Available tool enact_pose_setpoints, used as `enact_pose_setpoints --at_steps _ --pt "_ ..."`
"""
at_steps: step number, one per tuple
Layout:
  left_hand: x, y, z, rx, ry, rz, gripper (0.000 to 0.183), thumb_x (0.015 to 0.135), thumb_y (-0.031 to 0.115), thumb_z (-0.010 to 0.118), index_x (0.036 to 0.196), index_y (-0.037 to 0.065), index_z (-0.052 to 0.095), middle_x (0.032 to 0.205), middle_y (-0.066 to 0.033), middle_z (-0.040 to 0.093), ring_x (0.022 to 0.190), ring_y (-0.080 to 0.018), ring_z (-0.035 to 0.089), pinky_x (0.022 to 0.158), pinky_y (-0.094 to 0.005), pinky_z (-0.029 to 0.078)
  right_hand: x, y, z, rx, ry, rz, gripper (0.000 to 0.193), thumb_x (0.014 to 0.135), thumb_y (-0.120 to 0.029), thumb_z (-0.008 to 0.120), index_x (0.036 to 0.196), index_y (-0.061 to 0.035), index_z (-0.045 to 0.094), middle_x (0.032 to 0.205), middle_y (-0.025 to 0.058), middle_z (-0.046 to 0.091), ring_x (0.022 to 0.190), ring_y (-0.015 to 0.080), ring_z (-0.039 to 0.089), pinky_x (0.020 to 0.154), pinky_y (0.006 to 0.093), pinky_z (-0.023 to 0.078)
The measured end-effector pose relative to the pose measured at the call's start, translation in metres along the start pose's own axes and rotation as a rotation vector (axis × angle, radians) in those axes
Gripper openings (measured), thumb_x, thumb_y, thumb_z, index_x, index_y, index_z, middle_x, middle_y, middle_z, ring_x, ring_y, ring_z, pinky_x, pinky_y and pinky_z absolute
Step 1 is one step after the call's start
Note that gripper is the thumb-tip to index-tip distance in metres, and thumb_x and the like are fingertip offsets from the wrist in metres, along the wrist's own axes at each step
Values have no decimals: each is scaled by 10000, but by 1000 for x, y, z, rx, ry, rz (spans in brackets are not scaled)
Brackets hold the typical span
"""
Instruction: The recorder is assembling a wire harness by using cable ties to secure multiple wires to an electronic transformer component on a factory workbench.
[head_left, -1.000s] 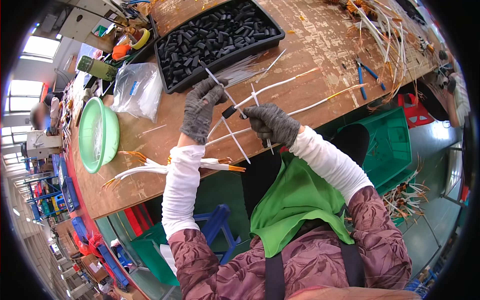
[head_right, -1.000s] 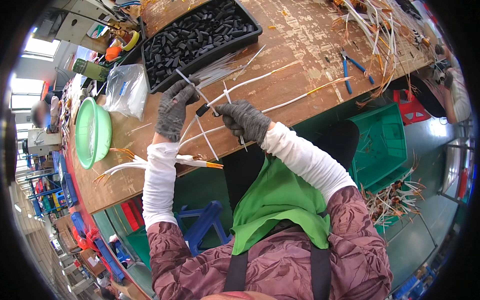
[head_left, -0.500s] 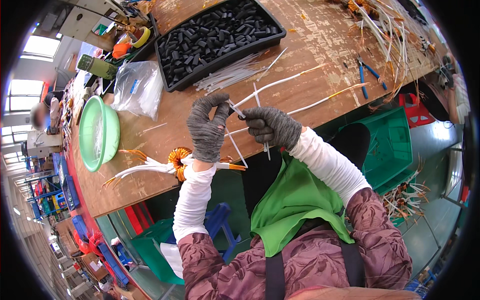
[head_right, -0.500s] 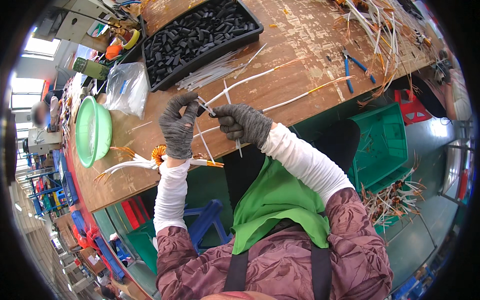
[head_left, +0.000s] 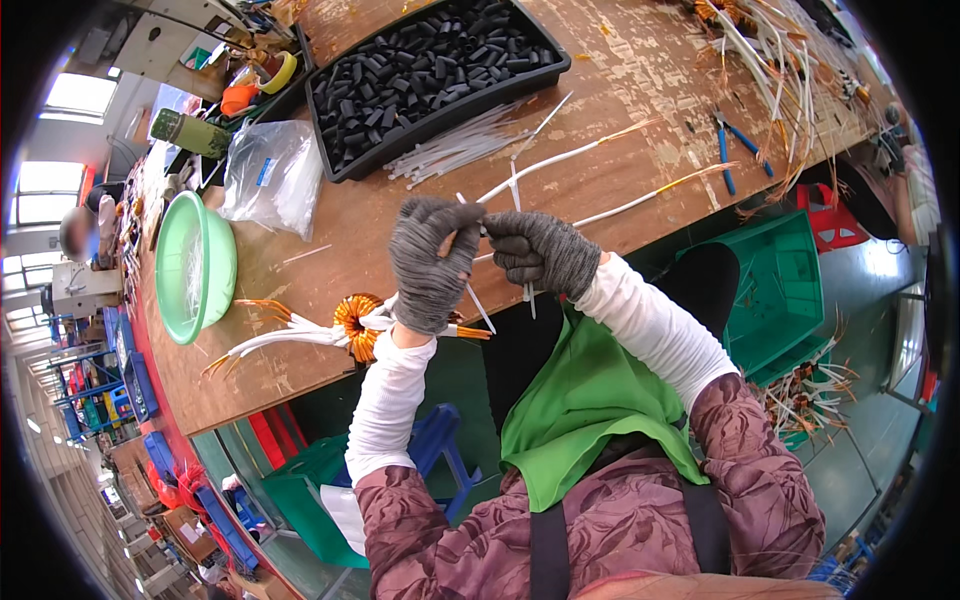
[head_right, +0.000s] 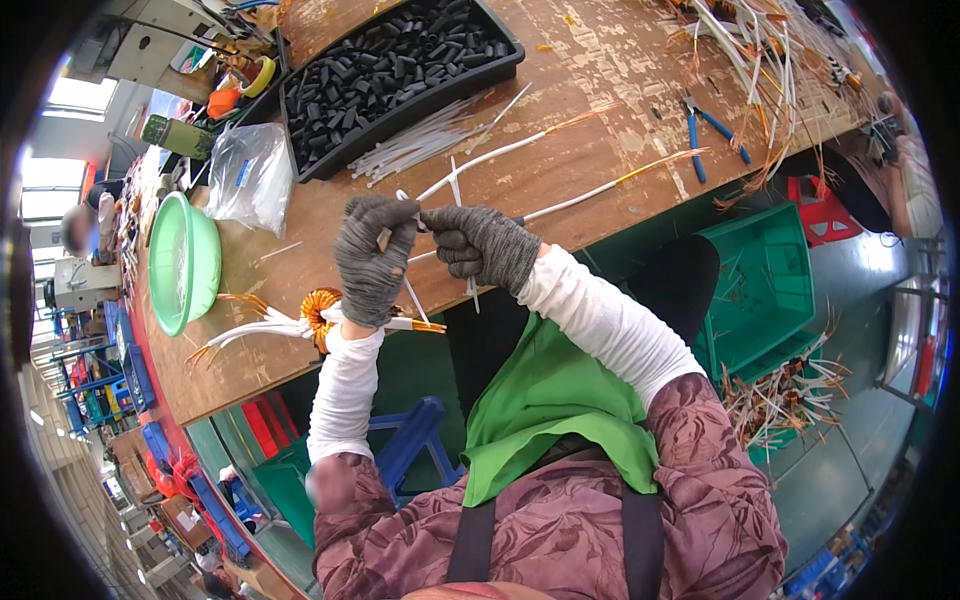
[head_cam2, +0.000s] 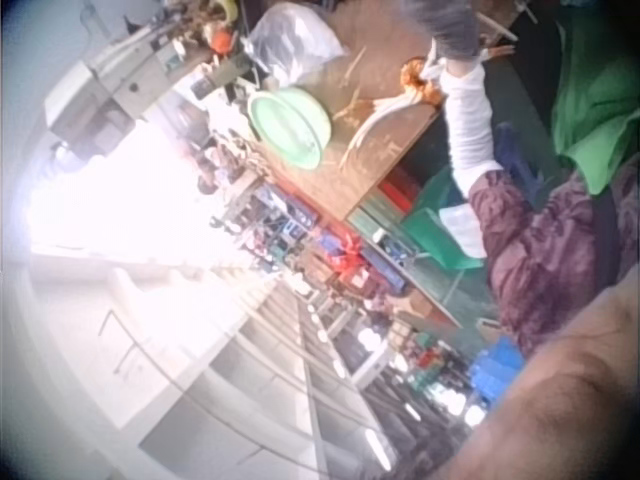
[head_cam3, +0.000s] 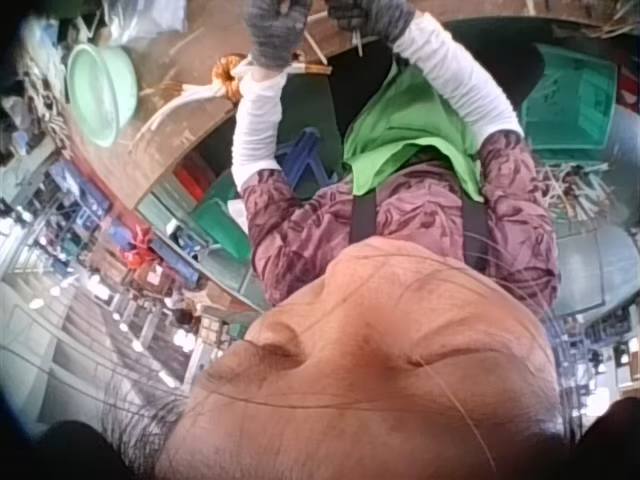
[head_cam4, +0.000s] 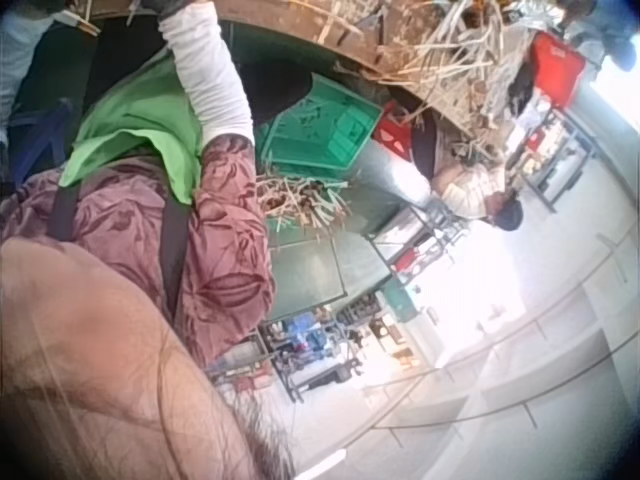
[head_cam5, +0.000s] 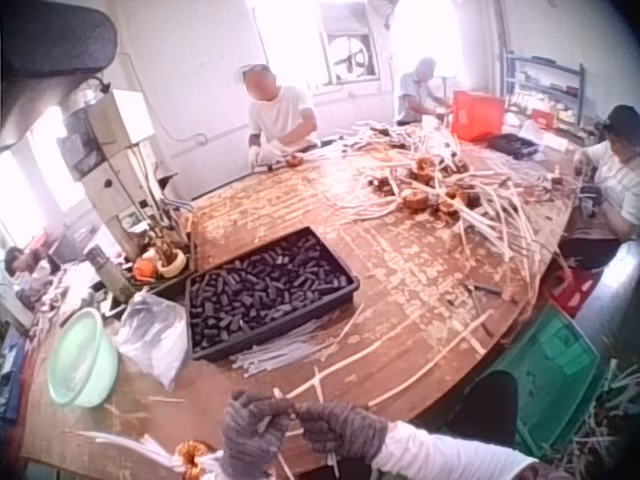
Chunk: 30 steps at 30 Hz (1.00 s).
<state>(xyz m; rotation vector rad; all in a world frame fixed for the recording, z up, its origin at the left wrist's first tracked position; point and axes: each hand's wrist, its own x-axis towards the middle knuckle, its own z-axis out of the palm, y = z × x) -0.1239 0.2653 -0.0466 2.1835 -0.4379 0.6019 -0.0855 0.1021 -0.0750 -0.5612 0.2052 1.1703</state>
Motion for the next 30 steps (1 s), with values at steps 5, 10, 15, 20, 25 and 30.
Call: enact_pose_setpoints --at_steps 5,10,15,20,25,30 --pt "-11 -5 4 -158 106 -216 196 698 -34 646 871 58 651 788 -70 602 759 -217 557 682 -308 444 -16 5 18 -790 285 -357 239 817 -294 632 805 -56 607 505 -51 427 407 39 401 372 188 315" --pt "0 6 -5 69 -123 117 258 651 7 639 893 97 658 810 -57 594 773 -241 550 730 -352 424 -21 -3 10 -862 267 -412 227 787 -260 678 866 -50 646 534 -33 478 433 44 434 377 205 342" --pt "7 6 0 189 -148 226 266 592 62 653 852 118 656 800 -40 585 763 -234 545 715 -355 403 -32 -8 17 -782 58 -497 204 776 -213 674 871 -35 645 647 1 572 615 53 509 542 234 427" --pt "13 -18 2 261 -222 152 277 608 62 644 882 104 651 852 -63 598 788 -225 552 716 -352 403 -51 4 41 -884 27 -615 195 804 -232 620 820 -39 636 669 -25 558 633 48 491 556 220 404" --pt "9 -5 -19 -155 -106 -312 223 791 -14 570 1004 27 623 943 -106 582 890 -181 560 780 -285 457 -64 -13 9 -368 -62 -327 311 896 -320 495 958 -23 565 617 -8 452 522 54 434 456 180 327" --pt "32 46 -15 -231 -331 -314 182 798 55 607 973 9 623 863 -94 595 793 -158 582 696 -283 463 -85 -5 -1 -449 -27 -354 273 927 -227 453 1004 19 542 718 24 526 564 61 472 535 197 410"
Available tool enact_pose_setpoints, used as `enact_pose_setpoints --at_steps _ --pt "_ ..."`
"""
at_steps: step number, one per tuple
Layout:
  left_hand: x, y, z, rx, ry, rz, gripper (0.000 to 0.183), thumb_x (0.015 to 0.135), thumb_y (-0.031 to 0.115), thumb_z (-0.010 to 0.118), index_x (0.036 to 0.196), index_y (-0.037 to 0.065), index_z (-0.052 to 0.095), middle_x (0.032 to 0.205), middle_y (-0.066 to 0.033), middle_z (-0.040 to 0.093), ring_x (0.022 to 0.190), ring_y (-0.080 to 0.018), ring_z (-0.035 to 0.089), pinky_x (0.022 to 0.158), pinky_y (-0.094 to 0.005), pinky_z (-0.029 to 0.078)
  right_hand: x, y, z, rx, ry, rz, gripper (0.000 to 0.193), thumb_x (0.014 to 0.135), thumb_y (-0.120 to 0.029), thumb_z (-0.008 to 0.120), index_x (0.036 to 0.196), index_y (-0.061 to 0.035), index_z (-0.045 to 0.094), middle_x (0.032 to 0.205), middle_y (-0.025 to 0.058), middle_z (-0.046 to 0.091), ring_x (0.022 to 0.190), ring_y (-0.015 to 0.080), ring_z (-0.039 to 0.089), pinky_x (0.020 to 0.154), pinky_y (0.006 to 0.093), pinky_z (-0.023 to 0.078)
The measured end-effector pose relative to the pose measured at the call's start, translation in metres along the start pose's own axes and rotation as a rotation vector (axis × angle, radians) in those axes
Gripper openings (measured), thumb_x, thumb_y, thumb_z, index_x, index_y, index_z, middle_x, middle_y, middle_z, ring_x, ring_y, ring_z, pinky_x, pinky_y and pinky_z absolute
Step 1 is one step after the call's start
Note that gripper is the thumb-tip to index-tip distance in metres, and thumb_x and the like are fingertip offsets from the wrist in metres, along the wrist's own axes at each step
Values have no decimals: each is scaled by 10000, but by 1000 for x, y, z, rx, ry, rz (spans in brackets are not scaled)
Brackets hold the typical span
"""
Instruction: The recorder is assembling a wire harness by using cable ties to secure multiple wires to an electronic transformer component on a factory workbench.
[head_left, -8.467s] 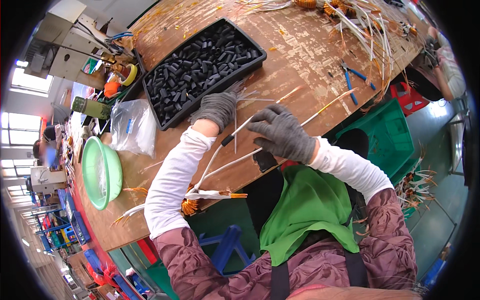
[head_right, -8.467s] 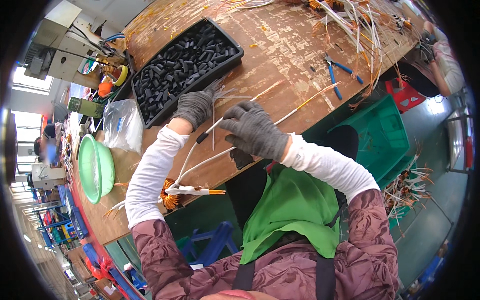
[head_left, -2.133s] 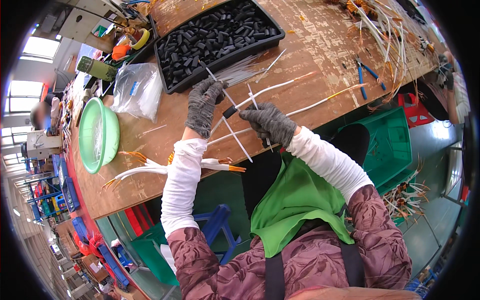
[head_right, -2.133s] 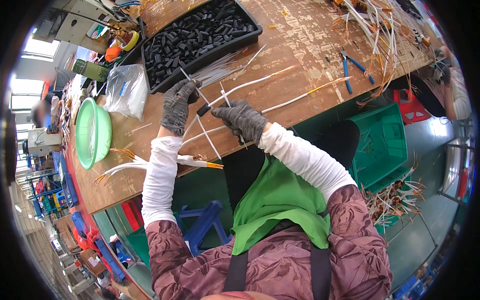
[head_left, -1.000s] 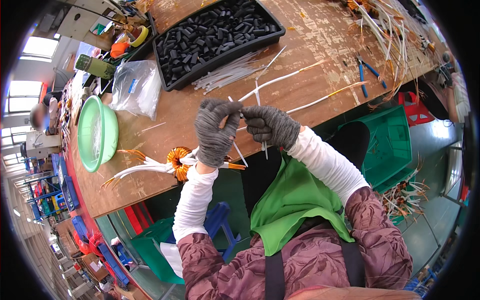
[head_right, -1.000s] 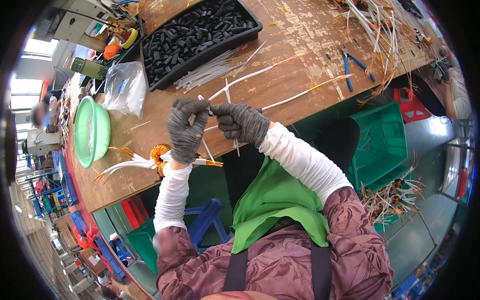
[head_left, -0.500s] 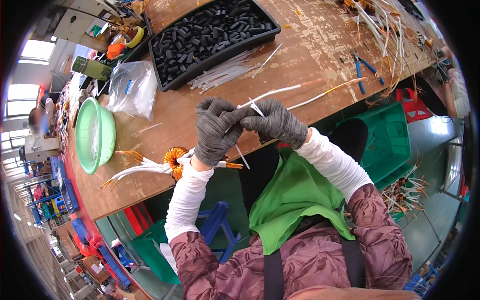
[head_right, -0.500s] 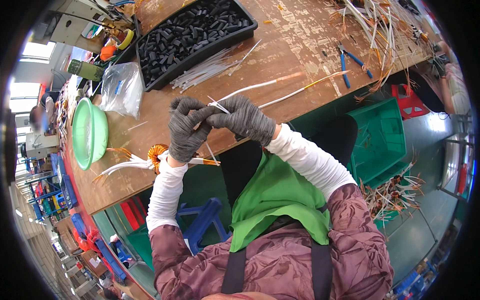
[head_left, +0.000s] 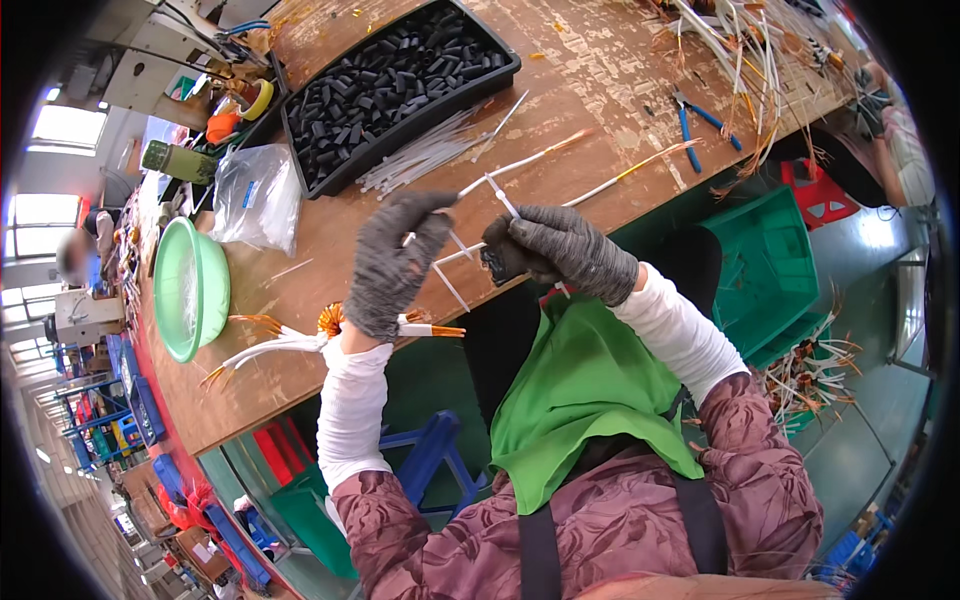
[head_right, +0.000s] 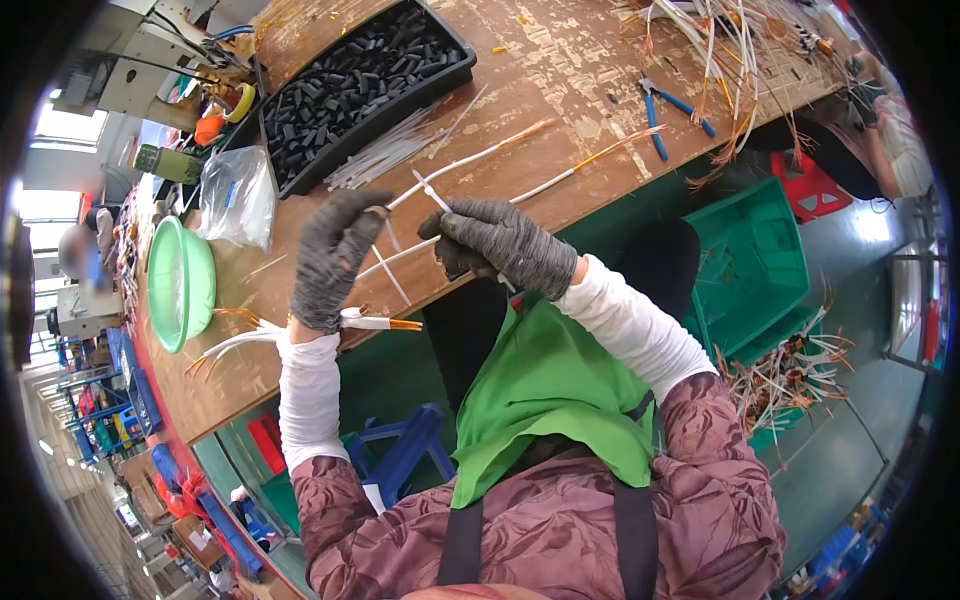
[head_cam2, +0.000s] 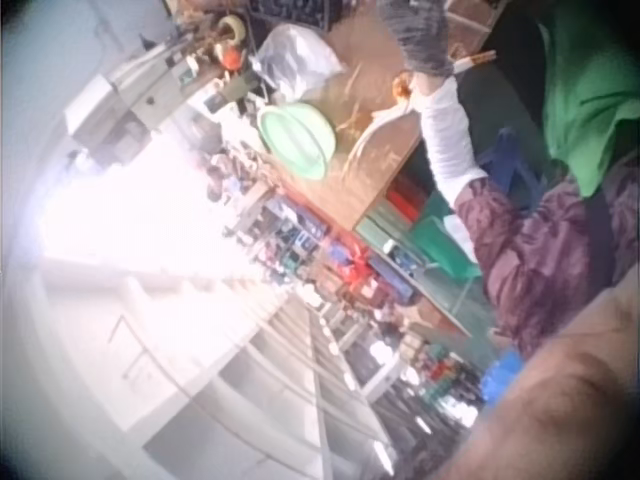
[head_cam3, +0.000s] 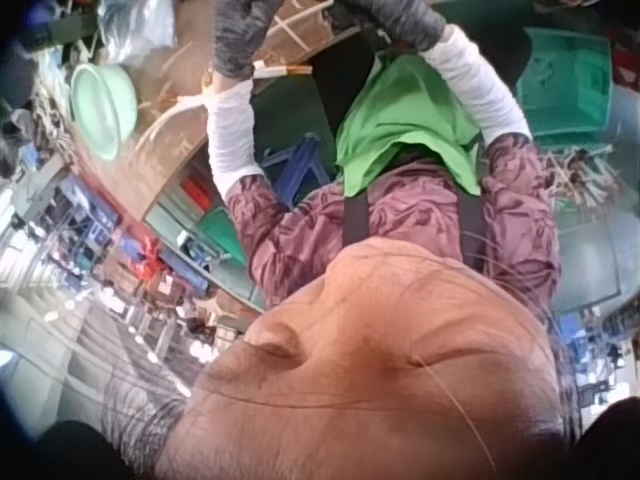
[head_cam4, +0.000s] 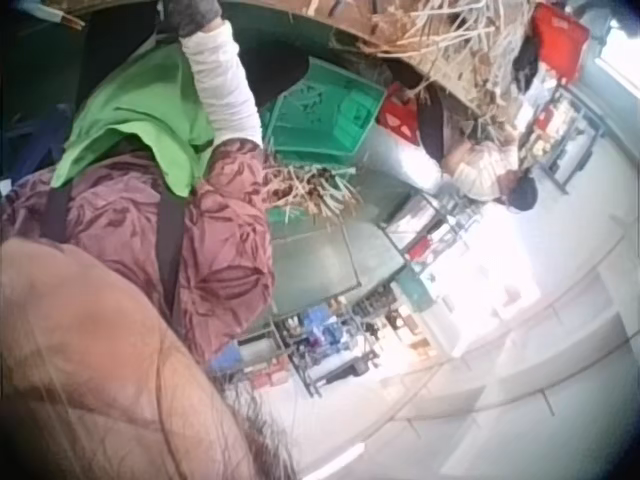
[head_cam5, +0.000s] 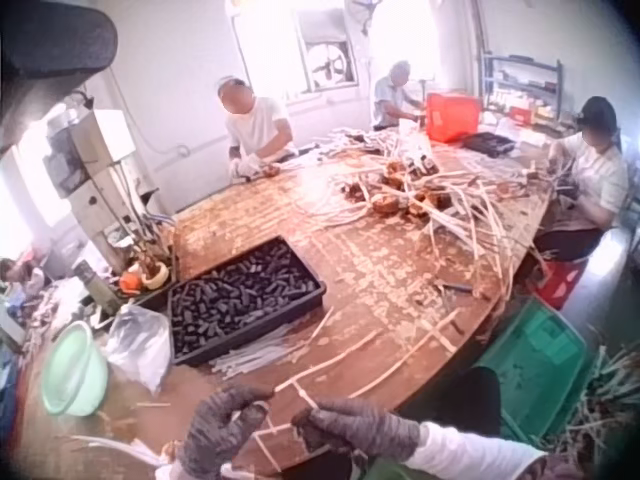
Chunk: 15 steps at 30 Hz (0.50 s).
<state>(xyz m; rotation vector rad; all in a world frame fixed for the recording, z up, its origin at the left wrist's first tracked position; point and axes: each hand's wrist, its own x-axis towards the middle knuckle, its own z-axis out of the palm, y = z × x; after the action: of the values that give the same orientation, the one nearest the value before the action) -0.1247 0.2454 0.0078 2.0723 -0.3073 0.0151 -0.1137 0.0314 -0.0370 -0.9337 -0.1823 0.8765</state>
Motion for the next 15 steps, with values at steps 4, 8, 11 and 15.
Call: enact_pose_setpoints --at_steps 4,8,11,15 --pt "5 10 34 -22 -96 -73 185 774 116 665 905 -8 622 786 -86 601 722 -145 581 660 -272 459 -9 4 3 -320 88 -143 278 919 -233 488 980 22 578 729 28 572 623 88 535 615 220 457" --pt "6 19 40 -261 -16 -218 134 789 117 663 841 -1 629 737 -62 599 698 -124 561 635 -259 452 -26 -3 2 -287 166 -205 274 908 -253 516 989 -8 608 708 3 586 587 57 512 572 195 439" --pt "2 30 26 56 299 33 134 814 138 645 831 6 634 760 -50 589 702 -112 547 641 -241 448 -42 -3 -26 -161 390 -214 251 904 -240 525 1024 -38 612 706 -9 581 534 22 454 487 162 385" --pt "-22 45 64 -344 672 239 153 860 170 585 905 27 618 784 -35 576 724 -102 520 634 -229 419 -47 30 -27 11 502 -353 267 894 -230 545 1078 -45 597 691 -41 551 508 -2 394 435 135 319"
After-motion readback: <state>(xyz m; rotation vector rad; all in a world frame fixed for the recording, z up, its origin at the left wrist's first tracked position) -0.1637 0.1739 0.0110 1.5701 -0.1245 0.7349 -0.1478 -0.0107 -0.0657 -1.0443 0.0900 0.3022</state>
